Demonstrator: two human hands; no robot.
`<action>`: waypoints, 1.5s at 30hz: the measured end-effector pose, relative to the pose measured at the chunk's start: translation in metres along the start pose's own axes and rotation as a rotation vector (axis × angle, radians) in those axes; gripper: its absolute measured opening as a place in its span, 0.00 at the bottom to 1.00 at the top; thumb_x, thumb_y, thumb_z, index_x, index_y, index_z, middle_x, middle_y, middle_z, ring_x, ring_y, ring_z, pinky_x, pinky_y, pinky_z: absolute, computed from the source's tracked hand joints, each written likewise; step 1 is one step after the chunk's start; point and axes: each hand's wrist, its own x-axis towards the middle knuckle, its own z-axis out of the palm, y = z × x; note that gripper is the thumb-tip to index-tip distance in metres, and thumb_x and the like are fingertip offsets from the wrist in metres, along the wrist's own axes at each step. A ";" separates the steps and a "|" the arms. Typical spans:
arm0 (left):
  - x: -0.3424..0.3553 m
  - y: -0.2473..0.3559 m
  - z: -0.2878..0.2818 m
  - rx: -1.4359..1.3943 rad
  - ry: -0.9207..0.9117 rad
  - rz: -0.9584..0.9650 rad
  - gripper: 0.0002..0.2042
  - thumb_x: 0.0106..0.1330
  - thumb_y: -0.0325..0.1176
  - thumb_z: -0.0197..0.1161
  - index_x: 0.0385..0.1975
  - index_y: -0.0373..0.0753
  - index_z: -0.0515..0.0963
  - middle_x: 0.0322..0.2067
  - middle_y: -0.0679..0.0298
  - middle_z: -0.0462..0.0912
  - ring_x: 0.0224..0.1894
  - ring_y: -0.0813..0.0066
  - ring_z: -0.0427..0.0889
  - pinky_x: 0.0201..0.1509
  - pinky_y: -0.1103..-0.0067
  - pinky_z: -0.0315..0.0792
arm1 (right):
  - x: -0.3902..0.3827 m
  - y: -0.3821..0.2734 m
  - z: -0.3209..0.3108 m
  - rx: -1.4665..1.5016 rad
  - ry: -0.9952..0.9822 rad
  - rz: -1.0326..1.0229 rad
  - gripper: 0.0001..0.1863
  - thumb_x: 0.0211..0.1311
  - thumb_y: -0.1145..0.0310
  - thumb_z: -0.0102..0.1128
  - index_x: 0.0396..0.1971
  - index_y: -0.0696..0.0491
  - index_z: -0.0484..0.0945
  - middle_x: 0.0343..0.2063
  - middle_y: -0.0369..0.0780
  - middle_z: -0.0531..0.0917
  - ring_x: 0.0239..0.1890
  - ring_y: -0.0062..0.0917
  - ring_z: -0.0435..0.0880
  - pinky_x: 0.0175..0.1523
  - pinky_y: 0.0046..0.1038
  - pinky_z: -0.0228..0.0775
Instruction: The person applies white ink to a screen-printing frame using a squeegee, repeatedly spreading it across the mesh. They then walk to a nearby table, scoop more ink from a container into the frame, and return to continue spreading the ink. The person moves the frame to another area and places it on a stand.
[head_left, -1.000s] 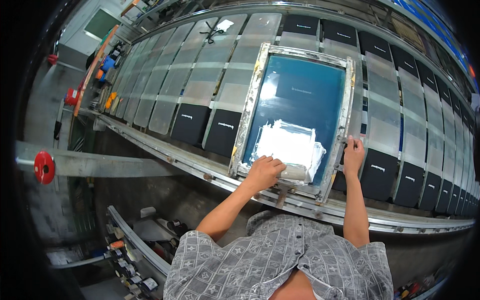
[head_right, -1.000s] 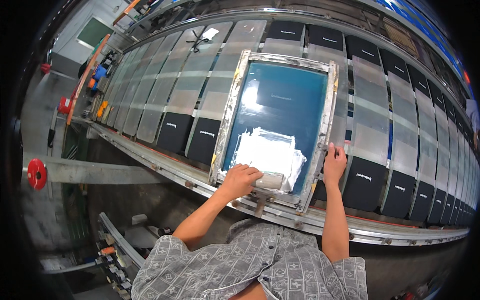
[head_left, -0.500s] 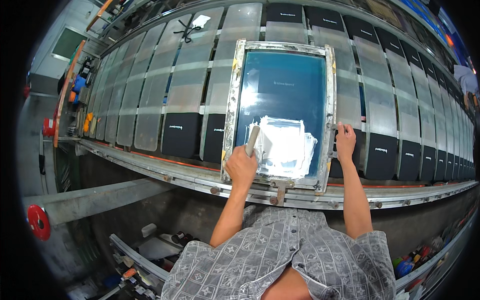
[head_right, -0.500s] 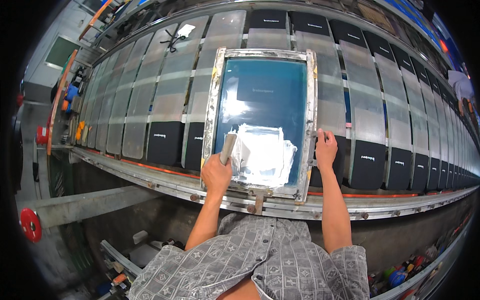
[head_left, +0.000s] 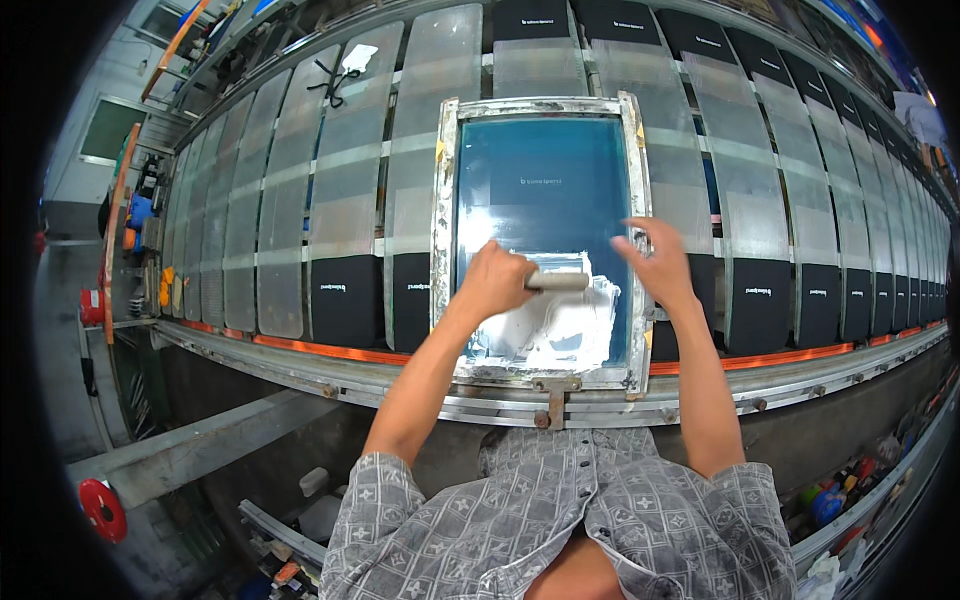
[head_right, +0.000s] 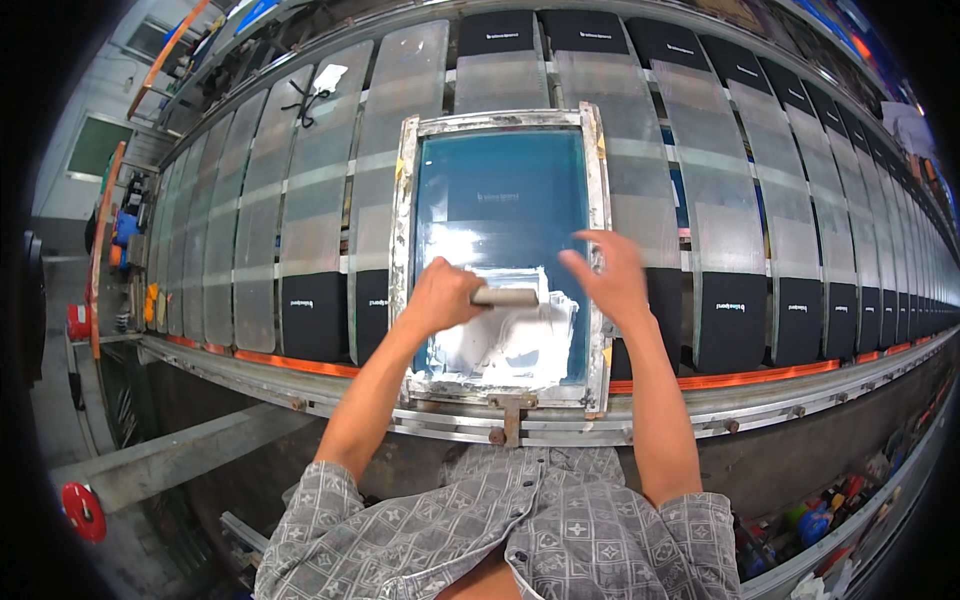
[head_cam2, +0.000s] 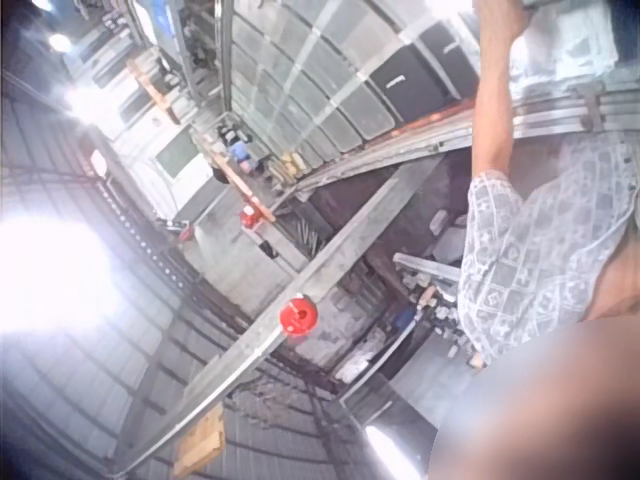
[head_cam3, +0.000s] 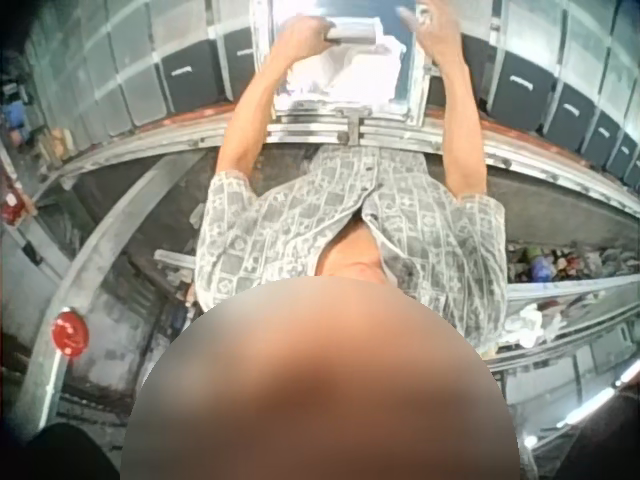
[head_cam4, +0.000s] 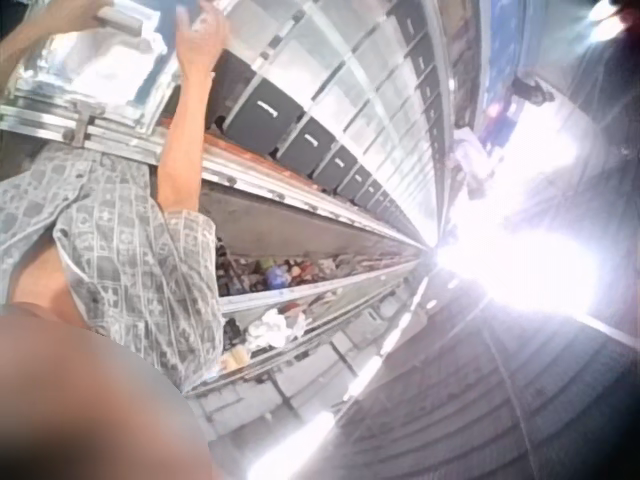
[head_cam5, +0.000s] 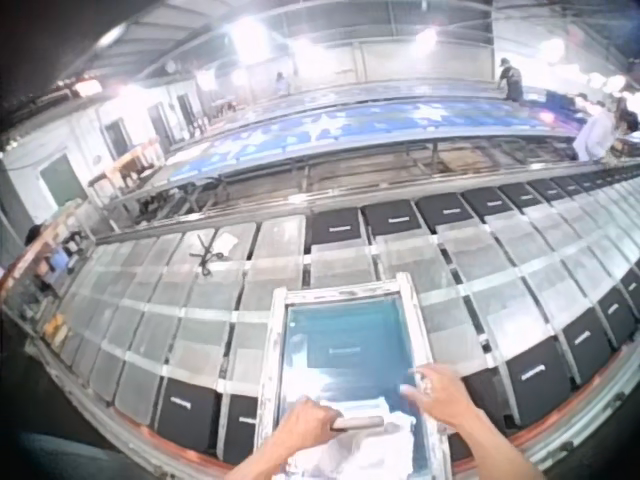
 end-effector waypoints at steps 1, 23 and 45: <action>0.015 -0.002 -0.004 0.011 0.005 0.004 0.11 0.46 0.41 0.78 0.25 0.45 0.85 0.19 0.64 0.84 0.25 0.59 0.82 0.40 0.67 0.70 | 0.014 -0.026 -0.002 0.194 -0.216 -0.049 0.21 0.60 0.49 0.70 0.39 0.53 0.85 0.37 0.44 0.86 0.43 0.43 0.82 0.57 0.42 0.69; 0.023 -0.001 0.005 0.016 0.001 -0.093 0.08 0.44 0.37 0.77 0.23 0.46 0.85 0.21 0.62 0.84 0.24 0.56 0.79 0.38 0.68 0.71 | 0.018 -0.026 0.060 -0.266 -0.513 -0.338 0.10 0.49 0.61 0.74 0.28 0.49 0.83 0.20 0.41 0.83 0.30 0.39 0.84 0.43 0.41 0.70; -0.069 0.056 0.025 -0.052 0.046 -0.085 0.08 0.44 0.31 0.73 0.27 0.45 0.85 0.26 0.65 0.85 0.30 0.68 0.83 0.43 0.69 0.66 | -0.065 -0.055 0.030 -0.029 -0.704 -0.146 0.16 0.51 0.58 0.76 0.34 0.51 0.85 0.30 0.44 0.86 0.40 0.40 0.85 0.51 0.42 0.73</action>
